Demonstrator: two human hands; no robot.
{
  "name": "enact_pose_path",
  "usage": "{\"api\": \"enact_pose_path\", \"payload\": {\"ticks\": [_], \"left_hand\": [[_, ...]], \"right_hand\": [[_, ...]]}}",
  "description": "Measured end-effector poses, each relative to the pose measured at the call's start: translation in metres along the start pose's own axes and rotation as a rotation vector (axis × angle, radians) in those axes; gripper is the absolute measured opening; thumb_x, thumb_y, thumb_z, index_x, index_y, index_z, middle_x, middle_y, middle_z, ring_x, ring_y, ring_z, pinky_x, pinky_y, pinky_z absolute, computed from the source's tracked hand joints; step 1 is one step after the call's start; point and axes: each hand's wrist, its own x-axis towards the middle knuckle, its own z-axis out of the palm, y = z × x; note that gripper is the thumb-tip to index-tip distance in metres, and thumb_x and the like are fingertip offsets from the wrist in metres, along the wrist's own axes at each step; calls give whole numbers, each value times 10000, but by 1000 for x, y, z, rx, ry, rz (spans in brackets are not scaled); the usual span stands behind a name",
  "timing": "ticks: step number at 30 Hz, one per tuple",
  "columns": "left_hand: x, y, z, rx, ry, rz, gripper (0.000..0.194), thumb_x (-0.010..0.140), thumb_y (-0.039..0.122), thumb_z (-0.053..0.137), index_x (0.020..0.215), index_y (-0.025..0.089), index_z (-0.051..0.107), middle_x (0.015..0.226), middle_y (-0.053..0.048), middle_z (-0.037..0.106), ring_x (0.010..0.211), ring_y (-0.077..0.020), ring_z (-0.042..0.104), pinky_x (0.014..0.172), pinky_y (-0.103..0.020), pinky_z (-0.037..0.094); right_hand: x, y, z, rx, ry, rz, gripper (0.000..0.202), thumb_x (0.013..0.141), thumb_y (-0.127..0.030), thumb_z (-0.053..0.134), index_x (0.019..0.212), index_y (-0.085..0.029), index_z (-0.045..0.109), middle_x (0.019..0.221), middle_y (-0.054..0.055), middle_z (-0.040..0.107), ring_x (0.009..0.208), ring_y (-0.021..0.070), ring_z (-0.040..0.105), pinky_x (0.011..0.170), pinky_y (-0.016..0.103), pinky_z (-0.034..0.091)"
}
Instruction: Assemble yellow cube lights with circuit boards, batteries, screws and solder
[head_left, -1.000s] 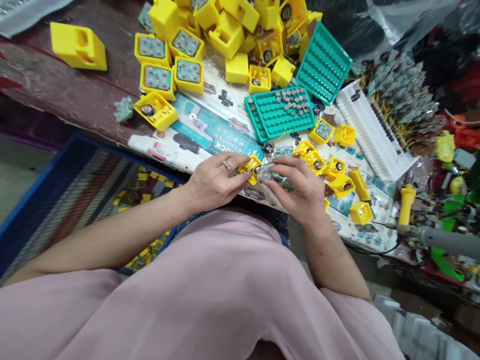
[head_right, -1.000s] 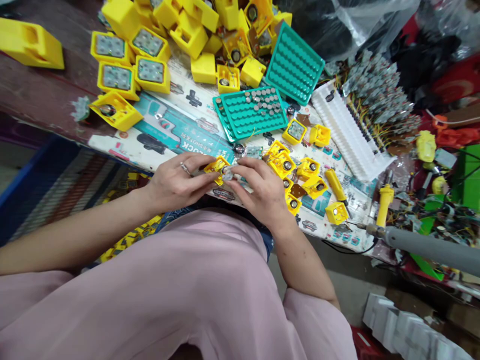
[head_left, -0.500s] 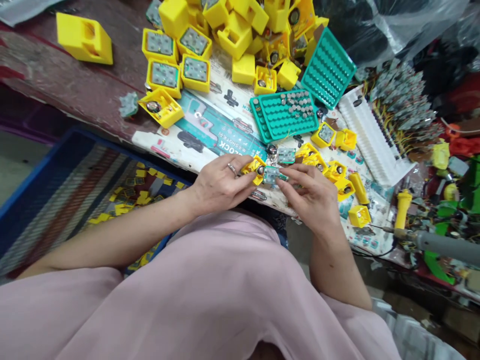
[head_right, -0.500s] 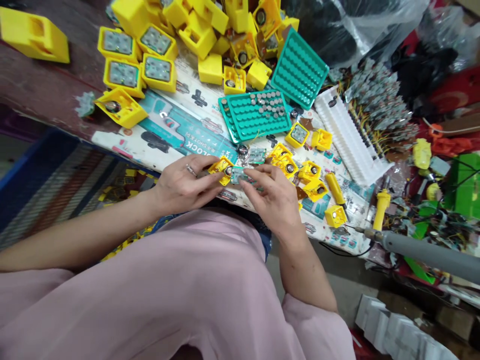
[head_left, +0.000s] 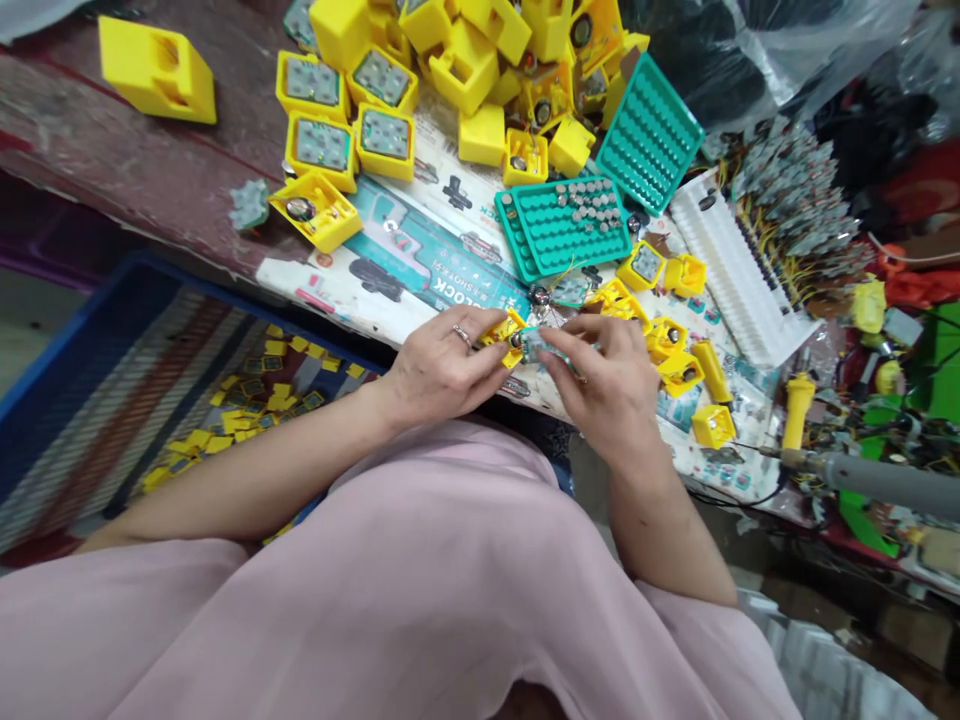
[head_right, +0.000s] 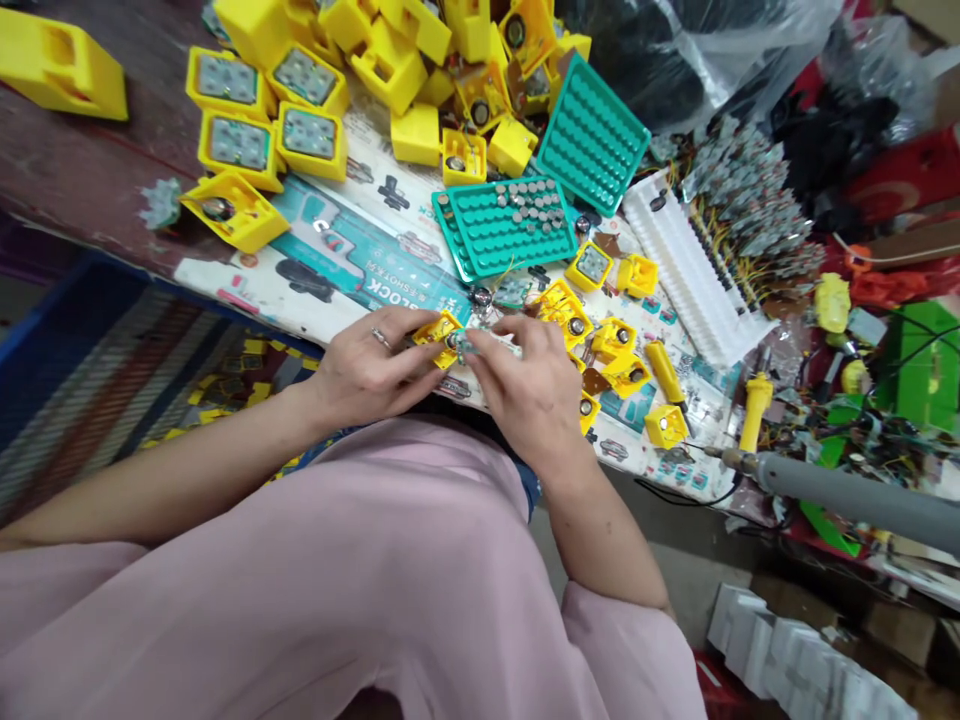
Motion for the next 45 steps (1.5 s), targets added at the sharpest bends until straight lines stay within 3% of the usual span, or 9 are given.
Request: {"api": "enact_pose_path", "payload": {"ticks": [3,8,14,20,23,26,30,37,45], "left_hand": [[0,-7,-2,-33,15,57,168,853,251,641,931,105,671,1103,-174,699,953,-243,690,809,-362,607],[0,-13,-7,-73,-24,82,131,855,214,609,946,130,652,1108,-138,716,981,-247,703,857,-400,618],[-8,-11,-4,-148,10,25,391,843,210,624,1213,96,570,1175,-202,699,1062,-281,693,873,-430,610],[-9,-12,-3,-69,55,107,300,835,193,650,1119,100,621,1141,-206,712,976,-281,707,799,-426,629],[-8,-13,-4,-73,47,92,286,843,194,636,1112,99,630,1146,-208,712,979,-285,707,790,-429,628],[-9,-13,-3,-65,14,57,252,863,219,615,1097,126,636,1186,-178,707,1021,-271,707,823,-417,620],[-12,-13,-2,-66,2,57,234,856,235,634,1067,137,657,1207,-167,703,1025,-262,709,837,-397,612],[-14,-14,0,-95,-9,44,237,869,231,608,1086,148,655,1221,-166,697,1056,-268,695,854,-422,606],[-11,-11,-4,-63,22,18,168,821,241,670,925,109,674,1080,-209,703,887,-275,709,746,-400,616]], "right_hand": [[8,-5,7,-45,-5,-152,191,961,-326,555,1051,-267,713,948,59,670,863,194,525,759,331,443],[16,-6,14,-84,-114,-222,222,983,-340,503,991,-244,703,940,79,646,846,205,481,706,350,376],[23,3,6,-119,-142,-370,227,988,-330,486,995,-244,695,936,75,653,845,209,483,683,343,360],[26,1,5,-182,-145,-443,179,964,-242,513,963,-222,691,914,76,666,839,209,521,669,357,364],[23,3,8,-84,-74,-376,154,960,-280,545,992,-243,690,982,70,687,866,197,577,693,340,423],[13,6,11,68,32,-109,323,918,-434,621,1167,-228,642,1086,94,695,909,195,646,742,319,505],[-3,6,14,190,-42,109,427,911,-498,611,1169,-160,634,868,66,731,684,166,674,621,287,513],[5,5,8,465,-7,61,257,913,-269,639,1165,-233,671,958,24,766,798,136,719,725,253,575],[44,27,23,563,-212,-95,194,901,-255,644,1056,-242,759,921,34,735,864,151,687,777,282,550]]}}
